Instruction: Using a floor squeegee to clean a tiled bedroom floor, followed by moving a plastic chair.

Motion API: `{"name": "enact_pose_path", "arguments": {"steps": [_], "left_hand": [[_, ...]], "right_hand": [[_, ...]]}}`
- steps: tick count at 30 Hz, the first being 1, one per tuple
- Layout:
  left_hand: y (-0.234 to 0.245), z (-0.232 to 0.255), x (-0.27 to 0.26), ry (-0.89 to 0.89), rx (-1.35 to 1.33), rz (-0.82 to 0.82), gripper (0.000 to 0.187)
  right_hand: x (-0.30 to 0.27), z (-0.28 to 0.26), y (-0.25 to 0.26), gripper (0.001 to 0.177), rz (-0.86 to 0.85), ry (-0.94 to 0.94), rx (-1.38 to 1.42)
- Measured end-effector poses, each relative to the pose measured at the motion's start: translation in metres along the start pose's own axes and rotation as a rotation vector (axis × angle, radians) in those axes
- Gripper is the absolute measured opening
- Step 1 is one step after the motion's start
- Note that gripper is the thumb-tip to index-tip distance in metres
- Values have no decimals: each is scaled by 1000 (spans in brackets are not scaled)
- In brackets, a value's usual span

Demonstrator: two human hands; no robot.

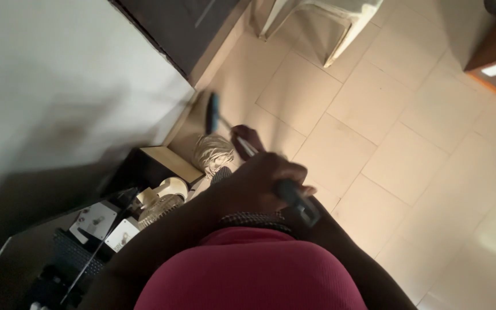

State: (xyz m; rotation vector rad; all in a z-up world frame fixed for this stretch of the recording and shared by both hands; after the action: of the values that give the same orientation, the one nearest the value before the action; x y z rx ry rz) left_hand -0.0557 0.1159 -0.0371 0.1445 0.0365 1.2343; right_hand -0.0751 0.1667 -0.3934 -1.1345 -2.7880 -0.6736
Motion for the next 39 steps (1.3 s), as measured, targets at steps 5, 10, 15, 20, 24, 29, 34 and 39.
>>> {"name": "enact_pose_path", "arguments": {"steps": [5, 10, 15, 20, 24, 29, 34, 39], "left_hand": [[-3, 2, 20, -129, -15, -96, 38], [7, 13, 46, -110, -56, -123, 38], [0, 25, 75, -104, -239, -172, 35], [-16, 25, 91, -96, -376, -373, 38], [4, 57, 93, -249, -279, -361, 38], [29, 113, 85, -441, 4, -490, 39], [39, 101, 94, -480, -27, -464, 32], [39, 42, 114, -297, 29, -465, 34]], "right_hand": [[17, 20, 74, 19, 34, -176, -65], [10, -5, 129, 11, -55, -376, -200], [-31, -9, 181, 19, -33, -551, -133], [-69, -2, 207, 10, -3, -450, -408], [-64, -40, 222, 16, 177, -614, -356], [-21, -100, 200, 8, 286, -455, -260], [32, -86, 171, 4, 169, -332, -227], [29, -31, 144, 15, 88, -586, 163]]}}
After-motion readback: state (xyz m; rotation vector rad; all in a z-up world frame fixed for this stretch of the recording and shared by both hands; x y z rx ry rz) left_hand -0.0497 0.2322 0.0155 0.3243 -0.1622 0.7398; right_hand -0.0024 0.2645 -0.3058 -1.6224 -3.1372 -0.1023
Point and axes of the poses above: each hand's wrist, its own x-axis towards the middle knuckle, its own y-axis out of the back of the hand, z = x × y, the point moved 5 cm from there along x, towards the middle knuckle, and after that the axes turned 7 degrees about -x, right-handed, at the moved point
